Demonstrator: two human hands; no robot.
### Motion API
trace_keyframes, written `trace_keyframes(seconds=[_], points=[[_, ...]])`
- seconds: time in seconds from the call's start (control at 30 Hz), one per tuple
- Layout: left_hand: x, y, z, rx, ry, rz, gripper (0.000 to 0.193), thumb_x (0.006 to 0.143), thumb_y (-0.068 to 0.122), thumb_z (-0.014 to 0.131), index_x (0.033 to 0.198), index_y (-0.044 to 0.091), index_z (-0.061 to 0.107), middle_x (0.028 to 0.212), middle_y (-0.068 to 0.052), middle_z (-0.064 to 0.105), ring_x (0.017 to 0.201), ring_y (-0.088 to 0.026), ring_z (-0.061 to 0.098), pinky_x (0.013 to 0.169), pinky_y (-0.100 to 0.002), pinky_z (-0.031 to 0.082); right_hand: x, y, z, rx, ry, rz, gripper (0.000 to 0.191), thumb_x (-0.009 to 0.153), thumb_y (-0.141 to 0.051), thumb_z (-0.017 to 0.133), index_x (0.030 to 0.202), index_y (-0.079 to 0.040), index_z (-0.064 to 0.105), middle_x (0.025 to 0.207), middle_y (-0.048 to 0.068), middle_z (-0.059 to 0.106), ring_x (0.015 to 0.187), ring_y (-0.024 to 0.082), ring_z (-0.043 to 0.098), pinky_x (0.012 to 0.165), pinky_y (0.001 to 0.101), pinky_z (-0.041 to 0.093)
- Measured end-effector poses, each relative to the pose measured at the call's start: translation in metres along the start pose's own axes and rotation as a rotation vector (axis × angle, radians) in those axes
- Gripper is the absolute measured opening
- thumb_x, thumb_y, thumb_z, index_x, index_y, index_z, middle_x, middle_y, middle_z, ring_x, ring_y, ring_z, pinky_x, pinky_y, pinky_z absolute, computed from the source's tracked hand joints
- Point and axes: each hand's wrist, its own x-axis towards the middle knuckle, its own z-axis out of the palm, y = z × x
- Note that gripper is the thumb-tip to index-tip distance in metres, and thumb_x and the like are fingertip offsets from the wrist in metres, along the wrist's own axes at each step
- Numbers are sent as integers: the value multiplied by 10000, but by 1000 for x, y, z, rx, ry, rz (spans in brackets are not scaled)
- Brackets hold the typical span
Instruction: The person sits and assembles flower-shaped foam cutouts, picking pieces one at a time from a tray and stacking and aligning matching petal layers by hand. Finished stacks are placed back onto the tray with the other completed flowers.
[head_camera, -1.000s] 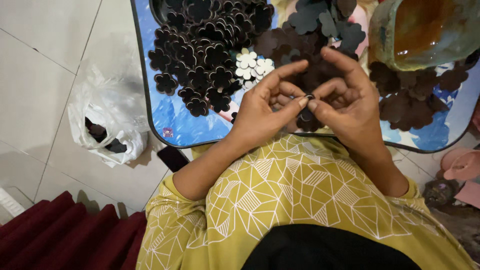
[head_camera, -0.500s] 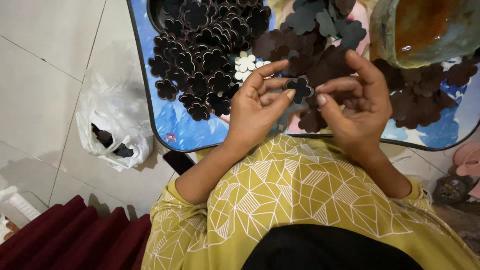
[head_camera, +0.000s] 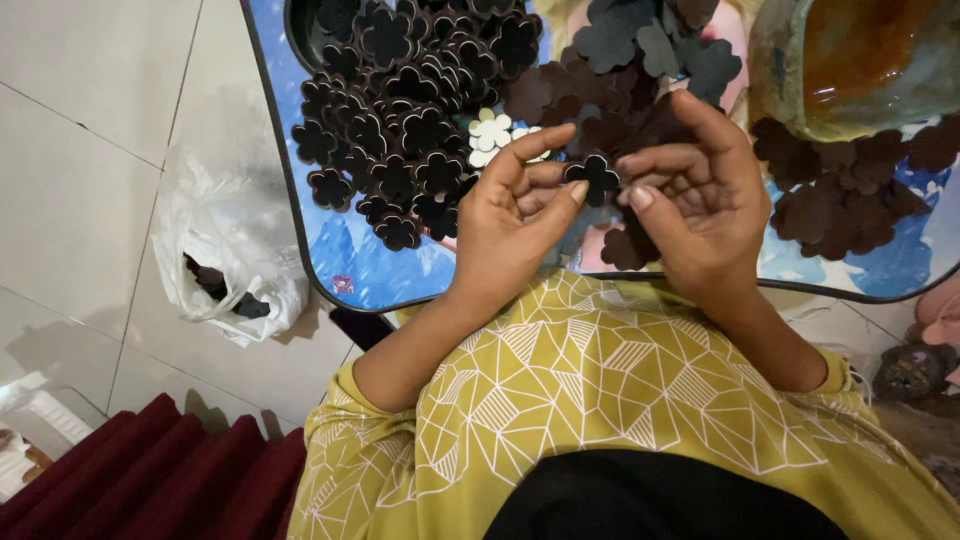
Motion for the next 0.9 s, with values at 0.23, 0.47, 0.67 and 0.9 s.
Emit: trace_keyframes(seconds=[0.23,0.47,0.67,0.9], points=[[-1,3,0,47,-6,-22,484,1003,-47,687,1460,0,533,1165,-91,720,1031,-88,699,912,-224,569,4,1,3,12,37,101,584,1074,113,627,1588,16,367,1080,155,718,932,127,690,893,242,572],[1,1,-1,35,-32,-31,498,1003,-37,708,1470,2,537,1150,-82,721,1004,-80,687,895,-223,567,5,4,3,32,50,116,574,1067,111,635,1578,26,385,1055,145,715,916,120,688,879,234,573],[-1,22,-7,293,55,117,539,1010,-3,765,1499,36,541,1113,-61,737,945,-57,678,865,-198,561,3,-3,-3,-84,93,8,530,1107,108,608,1581,14,393,1085,158,716,911,134,693,866,248,590],[-18,81,-34,1043,268,480,633,1029,101,815,1547,62,454,1359,-58,688,1225,-159,647,1105,-323,499,-11,-2,-28,-247,187,-185,442,1147,94,629,1540,13,444,1063,159,719,907,163,705,805,253,567]])
